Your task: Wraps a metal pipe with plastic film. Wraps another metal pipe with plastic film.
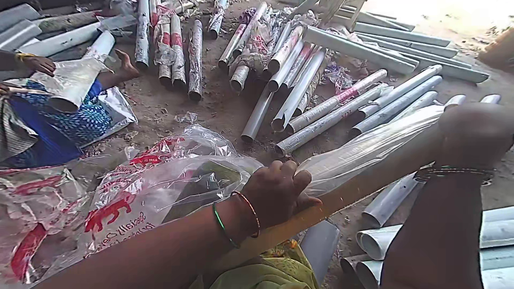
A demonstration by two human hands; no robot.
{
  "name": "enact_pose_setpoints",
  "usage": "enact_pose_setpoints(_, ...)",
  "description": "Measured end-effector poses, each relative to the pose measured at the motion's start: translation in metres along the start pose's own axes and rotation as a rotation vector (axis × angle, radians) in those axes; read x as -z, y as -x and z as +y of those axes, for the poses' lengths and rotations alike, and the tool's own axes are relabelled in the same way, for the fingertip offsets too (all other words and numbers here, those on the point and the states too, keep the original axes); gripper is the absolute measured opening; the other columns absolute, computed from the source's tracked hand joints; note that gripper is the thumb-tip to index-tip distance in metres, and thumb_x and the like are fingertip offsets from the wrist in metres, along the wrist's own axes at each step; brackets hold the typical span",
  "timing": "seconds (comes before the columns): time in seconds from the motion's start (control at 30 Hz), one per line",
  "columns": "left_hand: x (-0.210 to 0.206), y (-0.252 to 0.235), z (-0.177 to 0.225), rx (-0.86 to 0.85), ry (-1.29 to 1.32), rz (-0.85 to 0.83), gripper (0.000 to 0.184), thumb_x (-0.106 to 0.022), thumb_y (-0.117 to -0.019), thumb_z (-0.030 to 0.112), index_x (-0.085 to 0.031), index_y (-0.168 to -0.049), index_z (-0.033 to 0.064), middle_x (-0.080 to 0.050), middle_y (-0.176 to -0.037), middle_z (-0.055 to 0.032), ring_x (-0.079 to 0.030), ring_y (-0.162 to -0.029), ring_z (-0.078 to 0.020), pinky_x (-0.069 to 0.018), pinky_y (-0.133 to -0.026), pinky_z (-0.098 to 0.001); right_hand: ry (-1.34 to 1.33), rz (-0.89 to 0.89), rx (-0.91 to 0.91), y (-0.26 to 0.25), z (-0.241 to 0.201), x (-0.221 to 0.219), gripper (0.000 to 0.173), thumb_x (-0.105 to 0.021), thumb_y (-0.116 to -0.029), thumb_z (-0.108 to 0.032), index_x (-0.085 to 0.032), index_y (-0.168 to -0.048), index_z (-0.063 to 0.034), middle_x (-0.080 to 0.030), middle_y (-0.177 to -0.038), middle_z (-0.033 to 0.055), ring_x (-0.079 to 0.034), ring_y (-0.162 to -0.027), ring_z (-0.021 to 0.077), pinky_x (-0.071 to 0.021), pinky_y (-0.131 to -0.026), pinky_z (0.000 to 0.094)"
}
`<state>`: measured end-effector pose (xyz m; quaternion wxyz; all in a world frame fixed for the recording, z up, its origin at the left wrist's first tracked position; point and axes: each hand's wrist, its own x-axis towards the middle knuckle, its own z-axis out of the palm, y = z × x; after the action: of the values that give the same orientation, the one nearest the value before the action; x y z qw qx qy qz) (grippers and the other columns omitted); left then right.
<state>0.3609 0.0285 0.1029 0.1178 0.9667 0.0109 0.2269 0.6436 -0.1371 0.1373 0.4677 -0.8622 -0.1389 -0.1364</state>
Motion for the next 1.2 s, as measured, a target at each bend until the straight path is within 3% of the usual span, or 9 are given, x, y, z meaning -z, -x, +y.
enact_pose_setpoints(0.13,-0.005,-0.012,-0.031,-0.115,-0.071,0.072,0.041,-0.052,-0.1021,0.041,-0.069,-0.086,0.0069,-0.057,-0.069,-0.0103,-0.062,-0.058,-0.0282,-0.0475,-0.044,-0.0391,-0.204,0.001,0.105,-0.011,0.026,-0.001,0.032,-0.063,-0.0971,-0.039,-0.065,-0.108,-0.0083,-0.059,-0.088,-0.0119,-0.057,-0.076,-0.0099,-0.0504,-0.076,0.0162)
enact_pose_setpoints(0.23,0.0,-0.018,-0.102,0.019,-0.186,-0.028,0.042,-0.05,-0.1059,0.035,-0.068,-0.095,-0.0011,-0.064,-0.08,-0.0223,-0.068,-0.071,-0.0431,-0.0538,-0.054,-0.0555,-0.272,0.011,0.154,-0.009,0.041,-0.001,0.032,-0.057,-0.1,-0.033,-0.061,-0.114,-0.0049,-0.062,-0.096,-0.0083,-0.061,-0.086,-0.0066,-0.0524,-0.083,0.0179)
enact_pose_setpoints(0.3,-0.011,-0.007,-0.154,0.091,-0.22,-0.125,0.043,-0.05,-0.1064,0.033,-0.065,-0.093,-0.0048,-0.064,-0.081,-0.0253,-0.069,-0.074,-0.0473,-0.0536,-0.06,-0.0604,-0.247,0.033,0.241,-0.003,0.062,-0.008,0.044,-0.045,-0.106,-0.032,-0.056,-0.124,0.006,-0.061,-0.113,0.0053,-0.059,-0.103,0.0015,-0.0493,-0.096,0.0249)
enact_pose_setpoints(0.4,-0.03,0.014,-0.184,0.139,-0.147,-0.143,0.044,-0.052,-0.1054,0.034,-0.065,-0.089,-0.0048,-0.065,-0.081,-0.0239,-0.069,-0.074,-0.0444,-0.054,-0.061,-0.0594,-0.346,0.163,0.29,0.018,0.074,-0.028,0.035,-0.041,-0.1058,-0.024,-0.057,-0.114,0.0054,-0.061,-0.102,0.0031,-0.06,-0.096,0.0022,-0.0519,-0.09,0.0259)
enact_pose_setpoints(0.73,-0.016,0.001,-0.192,0.385,0.142,-0.278,0.049,-0.052,-0.1033,0.048,-0.07,-0.106,0.0025,-0.062,-0.097,-0.0167,-0.064,-0.087,-0.0358,-0.0488,-0.076,-0.0608,-0.489,0.213,0.377,0.025,0.068,-0.035,0.03,-0.042,-0.1065,-0.028,-0.059,-0.105,-0.0034,-0.06,-0.1,-0.0058,-0.059,-0.1,-0.0014,-0.0503,-0.094,0.0255)
enact_pose_setpoints(0.8,-0.006,0.013,-0.205,0.433,0.187,-0.186,0.053,-0.043,-0.1056,0.049,-0.073,-0.117,0.0056,-0.066,-0.117,-0.0197,-0.063,-0.11,-0.0386,-0.048,-0.093,-0.0633,-0.541,0.223,0.357,0.027,0.068,-0.036,0.028,-0.044,-0.1045,-0.025,-0.06,-0.102,-0.0031,-0.06,-0.098,-0.0061,-0.06,-0.099,-0.0009,-0.0504,-0.093,0.0254)
enact_pose_setpoints(0.87,0.012,0.035,-0.225,0.56,0.187,-0.056,0.06,-0.031,-0.1083,0.046,-0.061,-0.135,0.0012,-0.061,-0.134,-0.025,-0.055,-0.129,-0.0417,-0.0413,-0.108,-0.0609,-0.541,0.229,0.331,0.029,0.072,-0.035,0.03,-0.043,-0.1043,-0.025,-0.059,-0.106,0.0001,-0.06,-0.099,-0.0049,-0.06,-0.098,-0.0017,-0.0505,-0.093,0.0242)
enact_pose_setpoints(0.97,0.048,0.074,-0.233,0.803,0.15,0.057,0.053,-0.034,-0.1113,0.04,-0.047,-0.148,0.0037,-0.055,-0.14,-0.0278,-0.057,-0.126,-0.0443,-0.0438,-0.105,-0.0622,-0.505,0.252,0.319,0.033,0.075,-0.034,0.033,-0.041,-0.1043,-0.025,-0.057,-0.109,0.0035,-0.059,-0.101,-0.0025,-0.059,-0.099,-0.0031,-0.0496,-0.094,0.0217)
enact_pose_setpoints(1.2,0.071,0.149,-0.143,0.822,0.241,-0.231,0.066,-0.047,-0.1026,0.053,-0.05,-0.147,0.0046,-0.052,-0.147,-0.0206,-0.049,-0.137,-0.0391,-0.0388,-0.11,-0.0611,-0.524,0.165,0.317,0.031,0.068,-0.04,0.038,-0.037,-0.1073,-0.025,-0.053,-0.119,0.0074,-0.06,-0.112,0.005,-0.059,-0.108,0.003,-0.0485,-0.101,0.0272)
